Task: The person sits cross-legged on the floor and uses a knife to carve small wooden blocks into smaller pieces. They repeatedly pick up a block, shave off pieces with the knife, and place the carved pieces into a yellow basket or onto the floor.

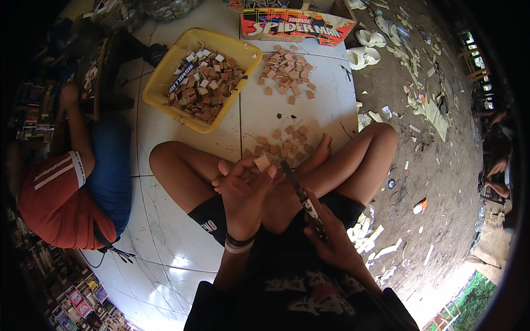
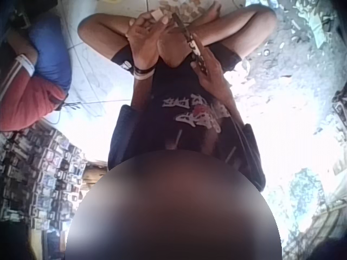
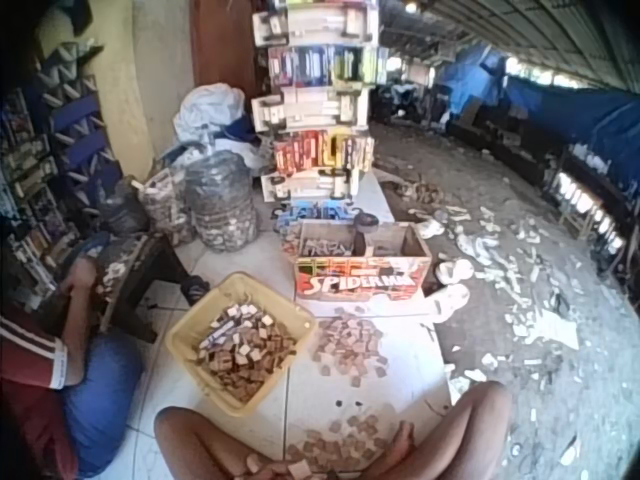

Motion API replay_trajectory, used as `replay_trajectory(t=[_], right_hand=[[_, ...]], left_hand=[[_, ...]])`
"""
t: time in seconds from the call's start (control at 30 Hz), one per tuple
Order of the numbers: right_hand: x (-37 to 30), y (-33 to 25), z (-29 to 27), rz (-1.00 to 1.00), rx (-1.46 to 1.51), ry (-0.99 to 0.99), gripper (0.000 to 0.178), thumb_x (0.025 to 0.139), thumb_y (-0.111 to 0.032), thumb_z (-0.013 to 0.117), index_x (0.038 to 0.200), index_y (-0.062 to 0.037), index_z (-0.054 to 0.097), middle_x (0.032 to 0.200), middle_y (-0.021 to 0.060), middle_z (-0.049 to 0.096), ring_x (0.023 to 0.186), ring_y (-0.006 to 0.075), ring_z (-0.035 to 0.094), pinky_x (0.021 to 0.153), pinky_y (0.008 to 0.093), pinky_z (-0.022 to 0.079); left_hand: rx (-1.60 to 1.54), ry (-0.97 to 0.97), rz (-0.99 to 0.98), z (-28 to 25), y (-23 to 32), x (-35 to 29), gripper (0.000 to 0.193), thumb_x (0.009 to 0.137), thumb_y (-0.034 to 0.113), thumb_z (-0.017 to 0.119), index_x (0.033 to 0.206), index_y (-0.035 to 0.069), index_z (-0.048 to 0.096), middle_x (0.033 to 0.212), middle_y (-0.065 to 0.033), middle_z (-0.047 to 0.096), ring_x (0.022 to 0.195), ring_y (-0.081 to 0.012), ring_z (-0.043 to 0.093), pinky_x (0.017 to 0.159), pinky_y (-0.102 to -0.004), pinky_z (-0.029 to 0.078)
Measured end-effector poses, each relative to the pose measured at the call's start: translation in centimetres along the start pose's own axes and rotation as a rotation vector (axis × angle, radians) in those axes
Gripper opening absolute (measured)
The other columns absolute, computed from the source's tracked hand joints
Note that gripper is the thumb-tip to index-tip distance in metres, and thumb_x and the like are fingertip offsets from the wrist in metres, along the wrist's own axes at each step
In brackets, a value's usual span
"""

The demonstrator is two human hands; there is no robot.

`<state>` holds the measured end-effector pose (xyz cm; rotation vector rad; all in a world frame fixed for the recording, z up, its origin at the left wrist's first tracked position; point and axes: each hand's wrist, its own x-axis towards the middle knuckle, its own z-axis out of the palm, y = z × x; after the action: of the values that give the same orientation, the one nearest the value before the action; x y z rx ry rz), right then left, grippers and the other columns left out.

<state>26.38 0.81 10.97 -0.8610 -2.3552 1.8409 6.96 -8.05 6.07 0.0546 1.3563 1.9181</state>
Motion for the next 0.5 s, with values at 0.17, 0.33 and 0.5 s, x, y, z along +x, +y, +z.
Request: replay_trajectory(t=[0.17, 0.33, 0.5], right_hand=[[0.0, 0.0, 0.0, -0.025, -0.031, -0.013, 0.086, 0.093, 0.010, 0.065, 0.169, -0.0092, 0.029, 0.109, 0.0202, 0.060, 0.093, 0.0355, 0.063, 0.088, 0.0408, 0.051], [-0.5, 0.6, -0.6, 0.091, 0.232, -0.185, 0.070, 0.099, -0.001, 0.066, 0.162, -0.0044, 0.037, 0.112, 0.0126, 0.061, 0.094, 0.0247, 0.063, 0.085, 0.0366, 0.051], [-1.8, 1.4, -0.5, 0.302, 1.024, -0.410, 0.052, 0.105, -0.019, 0.066, 0.149, 0.0005, 0.047, 0.117, 0.0048, 0.060, 0.100, 0.0145, 0.060, 0.084, 0.0332, 0.052]], left_hand=[[0.024, -0.102, -0.029, 0.2, 0.5, 0.3, 0.035, 0.101, 0.002, 0.071, 0.133, -0.004, 0.060, 0.113, -0.0120, 0.071, 0.110, -0.0244, 0.073, 0.100, -0.0397, 0.062], [-0.176, -0.262, -0.205, -0.3, 0.6, 0.7, 0.042, 0.103, 0.007, 0.069, 0.141, -0.005, 0.056, 0.107, -0.0093, 0.073, 0.105, -0.0187, 0.072, 0.098, -0.0350, 0.060], [-0.283, -0.294, -0.352, -0.8, 0.7, 0.4, 0.043, 0.103, 0.010, 0.070, 0.142, -0.001, 0.057, 0.101, -0.0022, 0.071, 0.099, -0.0115, 0.071, 0.093, -0.0314, 0.059]])
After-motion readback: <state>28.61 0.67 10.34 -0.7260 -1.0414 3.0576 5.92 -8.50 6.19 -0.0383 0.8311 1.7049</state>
